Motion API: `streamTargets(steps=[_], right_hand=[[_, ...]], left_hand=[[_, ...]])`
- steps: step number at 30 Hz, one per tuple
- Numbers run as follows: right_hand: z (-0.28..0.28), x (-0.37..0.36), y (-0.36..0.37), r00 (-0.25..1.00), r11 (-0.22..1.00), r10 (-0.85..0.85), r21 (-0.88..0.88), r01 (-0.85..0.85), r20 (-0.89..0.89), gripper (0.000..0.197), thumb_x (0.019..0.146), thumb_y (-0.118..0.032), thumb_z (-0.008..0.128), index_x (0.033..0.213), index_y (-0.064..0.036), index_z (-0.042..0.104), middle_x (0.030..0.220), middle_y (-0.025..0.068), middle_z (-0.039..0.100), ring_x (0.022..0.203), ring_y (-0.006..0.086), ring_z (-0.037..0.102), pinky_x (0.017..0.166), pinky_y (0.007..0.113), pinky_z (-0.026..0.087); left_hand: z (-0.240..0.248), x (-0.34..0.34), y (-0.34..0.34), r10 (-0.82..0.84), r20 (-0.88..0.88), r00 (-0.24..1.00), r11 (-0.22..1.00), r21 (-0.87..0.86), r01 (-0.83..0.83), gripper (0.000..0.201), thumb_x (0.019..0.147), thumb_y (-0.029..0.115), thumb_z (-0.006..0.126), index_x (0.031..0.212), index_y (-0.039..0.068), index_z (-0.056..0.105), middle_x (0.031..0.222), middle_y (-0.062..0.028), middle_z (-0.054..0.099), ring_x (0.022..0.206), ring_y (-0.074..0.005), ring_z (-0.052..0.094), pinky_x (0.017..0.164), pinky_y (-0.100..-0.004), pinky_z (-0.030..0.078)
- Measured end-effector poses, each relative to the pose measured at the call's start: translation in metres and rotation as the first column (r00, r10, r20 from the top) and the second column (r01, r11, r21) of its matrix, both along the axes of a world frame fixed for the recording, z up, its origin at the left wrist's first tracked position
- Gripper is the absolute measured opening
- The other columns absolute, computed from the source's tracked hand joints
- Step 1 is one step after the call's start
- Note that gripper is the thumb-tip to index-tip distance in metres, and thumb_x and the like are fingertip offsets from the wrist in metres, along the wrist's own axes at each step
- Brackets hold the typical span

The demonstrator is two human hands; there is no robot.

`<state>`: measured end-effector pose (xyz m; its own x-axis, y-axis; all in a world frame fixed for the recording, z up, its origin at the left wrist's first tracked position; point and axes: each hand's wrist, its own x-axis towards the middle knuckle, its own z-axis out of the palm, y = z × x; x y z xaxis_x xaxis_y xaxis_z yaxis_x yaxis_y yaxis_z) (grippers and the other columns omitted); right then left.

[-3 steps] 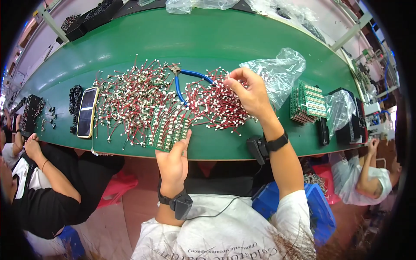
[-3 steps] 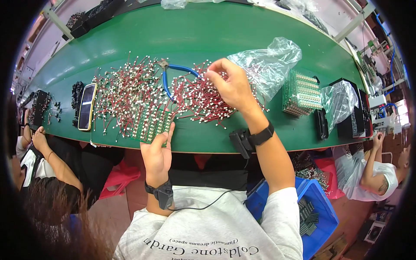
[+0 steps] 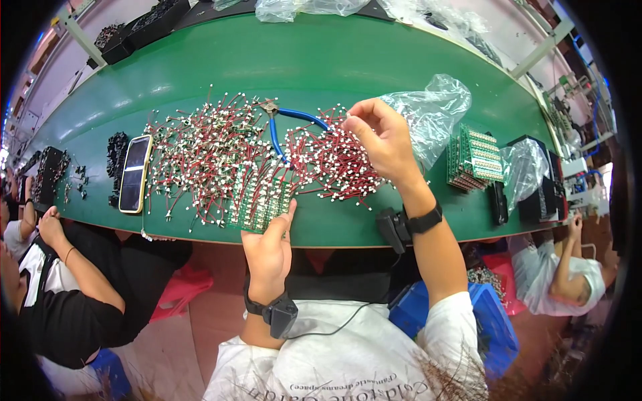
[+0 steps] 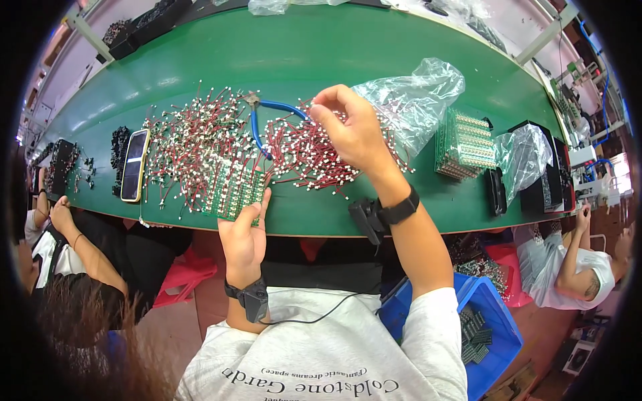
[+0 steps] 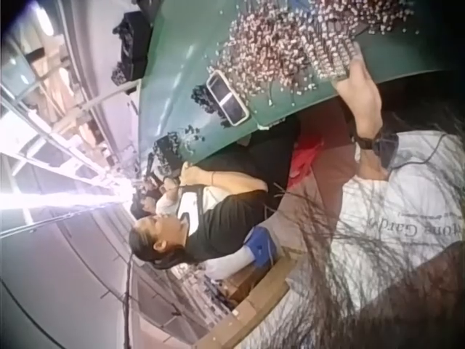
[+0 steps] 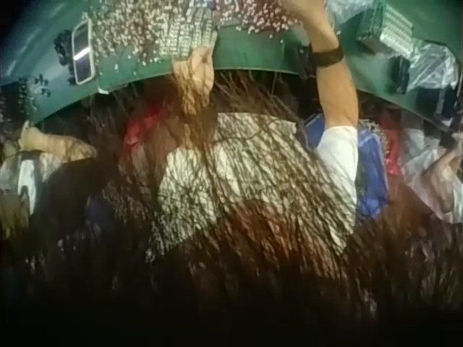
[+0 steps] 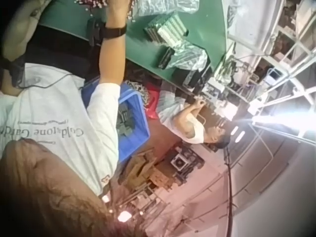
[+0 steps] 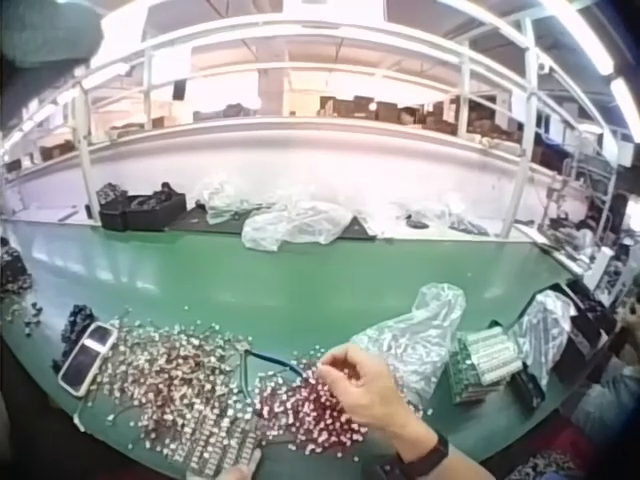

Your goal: The person picks up red wires one at a time from a pile and inserts them into a green circuit board.

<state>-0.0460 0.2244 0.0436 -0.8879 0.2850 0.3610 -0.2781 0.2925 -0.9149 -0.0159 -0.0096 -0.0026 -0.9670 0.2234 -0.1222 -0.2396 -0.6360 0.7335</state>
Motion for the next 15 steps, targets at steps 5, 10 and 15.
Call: streamTargets(steps=[5,10,15], right_hand=[[0.011,0.041,-0.06,0.975,0.886,0.214,0.433,-0.166,-0.064,0.008,0.088,0.001,0.063,0.095,-0.0006,0.061,0.08,0.008,0.06,0.068,0.0189,0.061,0.061,0.031,0.047],[-0.012,0.049,-0.091,0.976,0.887,0.204,0.436,-0.149,-0.08,0.012,0.081,0.001,0.066,0.091,0.0004,0.059,0.079,0.0143,0.056,0.067,0.0323,0.06,0.058,0.04,0.048],[-0.015,0.045,-0.092,0.983,0.853,0.176,0.506,-0.13,-0.044,0.014,0.078,0.0,0.067,0.088,0.0015,0.058,0.079,0.0156,0.054,0.067,0.0349,0.059,0.059,0.043,0.048]], left_hand=[[0.001,0.001,0.002,0.055,0.017,0.998,0.998,-0.025,-0.055,0.051,0.085,-0.018,0.049,0.132,0.0,0.048,0.122,-0.01,0.06,0.109,-0.0187,0.063,0.103,-0.0396,0.049],[-0.013,0.005,0.002,-0.033,-0.158,0.987,0.988,-0.156,0.008,0.045,0.085,-0.016,0.054,0.127,-0.002,0.052,0.119,-0.0099,0.062,0.107,-0.0172,0.062,0.093,-0.0307,0.05],[-0.014,0.005,0.001,-0.096,-0.272,0.957,0.976,-0.215,0.037,0.047,0.085,-0.018,0.052,0.129,-0.003,0.051,0.124,-0.0115,0.06,0.112,-0.0196,0.061,0.097,-0.033,0.049]])
